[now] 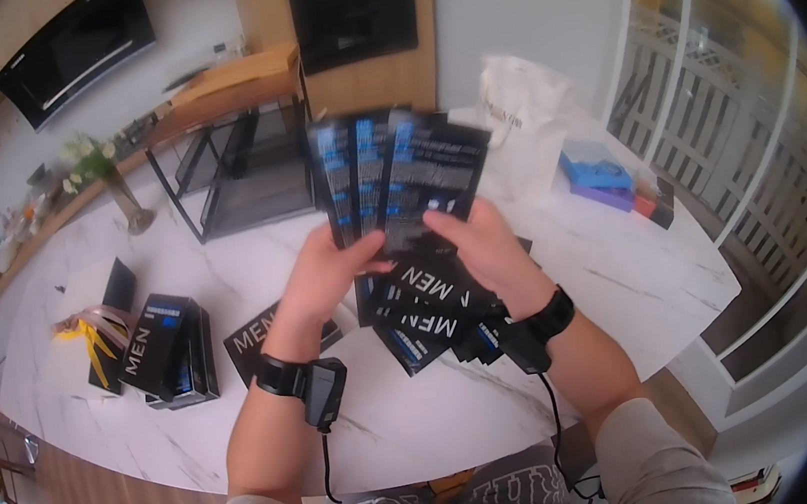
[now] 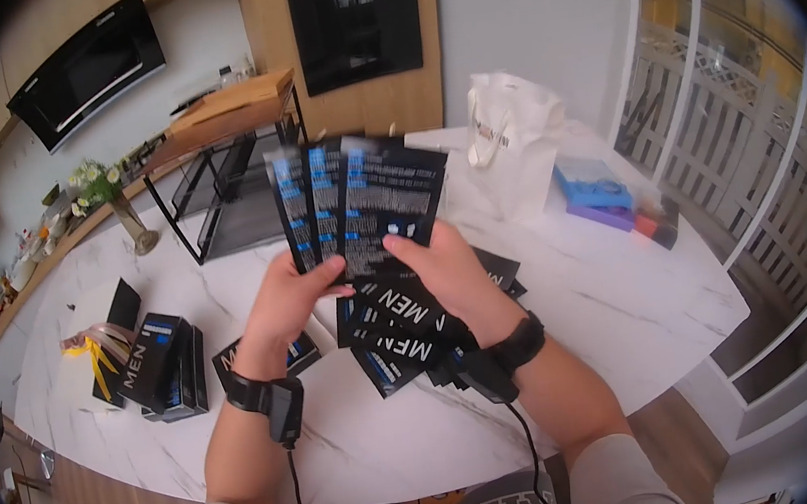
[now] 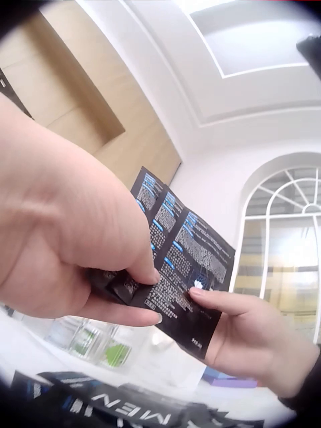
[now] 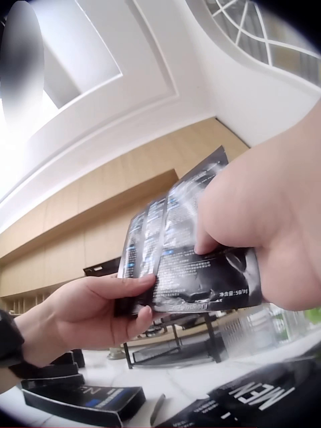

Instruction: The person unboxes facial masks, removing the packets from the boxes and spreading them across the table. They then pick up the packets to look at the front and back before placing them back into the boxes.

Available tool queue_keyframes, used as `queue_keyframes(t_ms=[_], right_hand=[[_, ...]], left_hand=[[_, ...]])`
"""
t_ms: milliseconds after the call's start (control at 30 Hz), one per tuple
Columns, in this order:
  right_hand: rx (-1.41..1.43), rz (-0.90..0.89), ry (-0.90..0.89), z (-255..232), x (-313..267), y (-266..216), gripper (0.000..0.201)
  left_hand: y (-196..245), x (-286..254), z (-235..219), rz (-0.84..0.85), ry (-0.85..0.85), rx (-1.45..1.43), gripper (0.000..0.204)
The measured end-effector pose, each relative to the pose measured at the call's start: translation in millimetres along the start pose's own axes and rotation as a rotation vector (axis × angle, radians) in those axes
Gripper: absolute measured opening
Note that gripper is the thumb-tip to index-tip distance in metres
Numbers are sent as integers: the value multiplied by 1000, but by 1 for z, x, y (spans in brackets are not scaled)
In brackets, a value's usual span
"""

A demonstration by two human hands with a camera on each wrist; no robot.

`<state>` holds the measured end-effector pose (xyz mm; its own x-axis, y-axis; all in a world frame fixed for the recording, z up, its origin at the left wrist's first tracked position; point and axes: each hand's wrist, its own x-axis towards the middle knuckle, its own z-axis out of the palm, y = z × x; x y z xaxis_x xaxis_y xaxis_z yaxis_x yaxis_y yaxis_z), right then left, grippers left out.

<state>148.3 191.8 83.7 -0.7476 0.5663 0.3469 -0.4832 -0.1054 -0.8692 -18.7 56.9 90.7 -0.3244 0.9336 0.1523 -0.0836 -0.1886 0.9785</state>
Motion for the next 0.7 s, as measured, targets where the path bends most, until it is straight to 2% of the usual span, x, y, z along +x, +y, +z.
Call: queue_keyframes(t_ms=[67,167,300,367,400,500,567,700], right_hand=[[-62,26,32,-10,1,21,29],[-120,129,81,-12,-11,42,30],[-135,175,121,-16,-39,67,31],[-97,185,172,-24,-42,79,31],[-119,148,164,-29,-42,84,31],[8,194,115,-30,-45,80,31],[-122,102,87,-34,-46,84,32],[20,125,94,-38,-48,84,34]], left_hand=[[-24,9,-3,-59,44,-61,27],[-47,-5,-1,-138,124,-106,28],[-88,-28,3,-166,108,-170,27],[-95,-26,8,-146,57,-231,28],[-100,-26,9,-140,58,-261,26],[-112,-23,2,-153,40,-295,27],[-112,-23,1,-177,49,-284,27],[-110,-22,2,-191,61,-296,24]])
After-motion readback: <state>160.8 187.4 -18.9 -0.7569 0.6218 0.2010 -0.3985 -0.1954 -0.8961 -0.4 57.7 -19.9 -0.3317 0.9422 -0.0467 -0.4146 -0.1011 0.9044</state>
